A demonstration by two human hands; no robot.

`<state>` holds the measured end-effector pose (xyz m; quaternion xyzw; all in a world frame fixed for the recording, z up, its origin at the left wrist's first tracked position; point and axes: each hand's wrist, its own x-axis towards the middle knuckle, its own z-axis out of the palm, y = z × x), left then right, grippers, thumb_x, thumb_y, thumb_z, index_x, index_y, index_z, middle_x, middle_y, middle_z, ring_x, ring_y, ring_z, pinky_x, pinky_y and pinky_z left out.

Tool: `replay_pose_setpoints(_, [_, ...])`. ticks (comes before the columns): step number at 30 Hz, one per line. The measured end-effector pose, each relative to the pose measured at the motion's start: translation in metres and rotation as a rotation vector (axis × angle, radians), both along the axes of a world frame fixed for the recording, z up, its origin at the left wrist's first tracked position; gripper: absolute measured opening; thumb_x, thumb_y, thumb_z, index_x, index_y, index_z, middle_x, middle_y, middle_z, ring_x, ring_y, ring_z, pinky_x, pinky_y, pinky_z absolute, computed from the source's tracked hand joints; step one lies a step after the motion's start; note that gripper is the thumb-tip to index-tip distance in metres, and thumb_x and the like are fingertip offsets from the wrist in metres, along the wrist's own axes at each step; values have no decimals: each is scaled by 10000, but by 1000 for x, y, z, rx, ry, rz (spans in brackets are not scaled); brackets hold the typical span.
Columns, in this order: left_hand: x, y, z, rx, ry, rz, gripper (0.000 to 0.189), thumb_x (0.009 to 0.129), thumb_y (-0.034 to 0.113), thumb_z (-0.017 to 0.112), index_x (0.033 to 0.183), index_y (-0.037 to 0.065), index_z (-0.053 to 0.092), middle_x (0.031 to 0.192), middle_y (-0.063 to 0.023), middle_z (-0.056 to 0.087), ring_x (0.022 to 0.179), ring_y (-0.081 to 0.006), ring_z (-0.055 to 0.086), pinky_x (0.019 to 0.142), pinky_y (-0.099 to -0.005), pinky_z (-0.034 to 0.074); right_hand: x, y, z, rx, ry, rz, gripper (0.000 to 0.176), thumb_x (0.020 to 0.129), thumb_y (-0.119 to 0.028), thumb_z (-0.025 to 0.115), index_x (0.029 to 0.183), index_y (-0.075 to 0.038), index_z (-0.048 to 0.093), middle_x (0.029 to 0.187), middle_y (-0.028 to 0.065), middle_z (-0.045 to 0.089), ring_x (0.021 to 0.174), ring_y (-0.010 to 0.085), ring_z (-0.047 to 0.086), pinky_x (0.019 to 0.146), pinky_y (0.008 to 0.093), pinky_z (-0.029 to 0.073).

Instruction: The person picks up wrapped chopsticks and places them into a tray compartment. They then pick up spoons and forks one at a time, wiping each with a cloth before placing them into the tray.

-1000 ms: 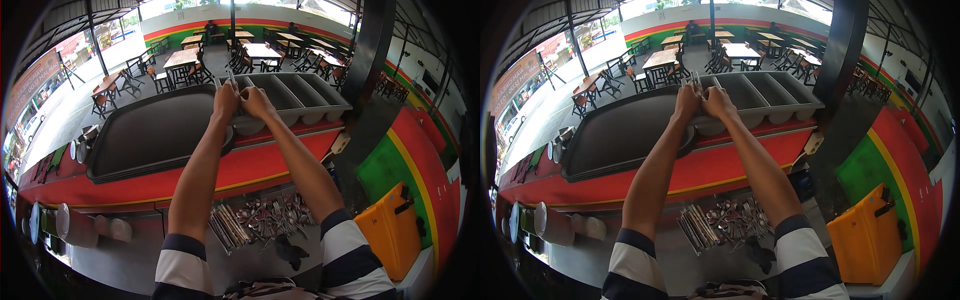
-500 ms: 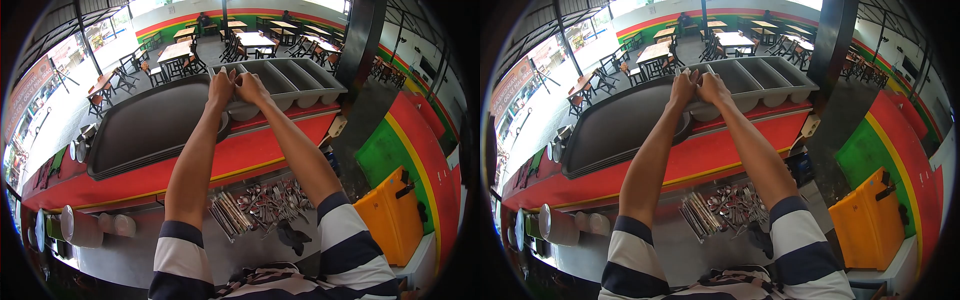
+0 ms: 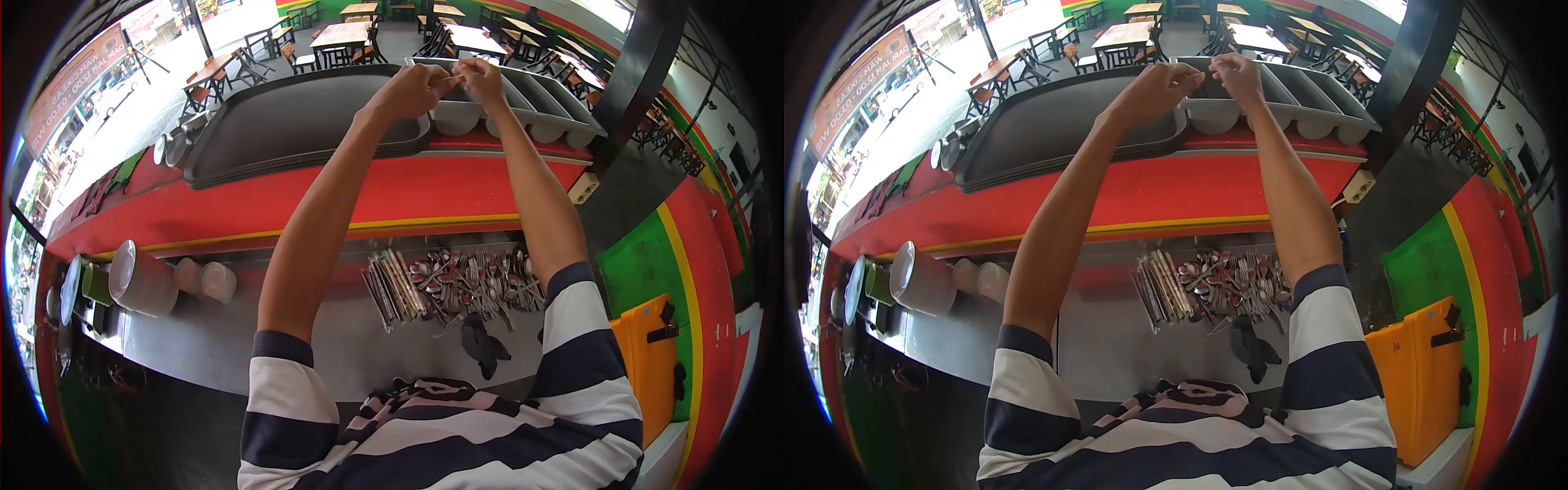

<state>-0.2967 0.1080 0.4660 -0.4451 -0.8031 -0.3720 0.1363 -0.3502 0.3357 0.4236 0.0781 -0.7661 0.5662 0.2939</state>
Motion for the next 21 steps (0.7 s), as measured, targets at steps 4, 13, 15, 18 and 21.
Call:
replay_pose_setpoints(4, [70,-38,-18,102,-136,-165,438,998,384,519,1091,-17,668,873,-134,704,829,-180,671,783,-325,520,15,-7,15,-15,102,-4,244,895,-244,640,1026,-44,692,911,43,729,779,98,650,626,240,485])
replay_pose_setpoints(13, [162,-85,-337,-241,-597,664,371,909,413,601,971,48,631,853,-200,690,836,-405,676,721,-486,529,194,-151,-173,-195,118,20,75,950,-146,607,958,-72,621,782,9,632,673,66,569,591,212,440])
replay_pose_setpoints(15, [186,-83,-403,-236,-653,899,368,886,394,628,1039,60,601,966,-190,688,885,-420,662,750,-506,523,210,-175,-295,27,-104,-39,59,896,-104,624,938,-68,644,796,24,661,676,122,606,642,274,483])
replay_pose_setpoints(18, [224,-89,-462,-161,-700,968,378,866,369,655,1076,63,583,1066,-168,671,938,-402,657,774,-500,524,253,-205,-403,297,-456,-109,228,793,-178,707,965,-38,655,855,125,678,807,264,673,754,378,530])
replay_pose_setpoints(21, [249,-89,-476,-42,-769,1022,332,848,318,682,1036,59,595,1061,-166,659,944,-383,658,768,-494,526,290,-211,-435,535,-538,-149,298,779,-212,724,1005,-42,631,917,141,657,876,338,651,793,419,528])
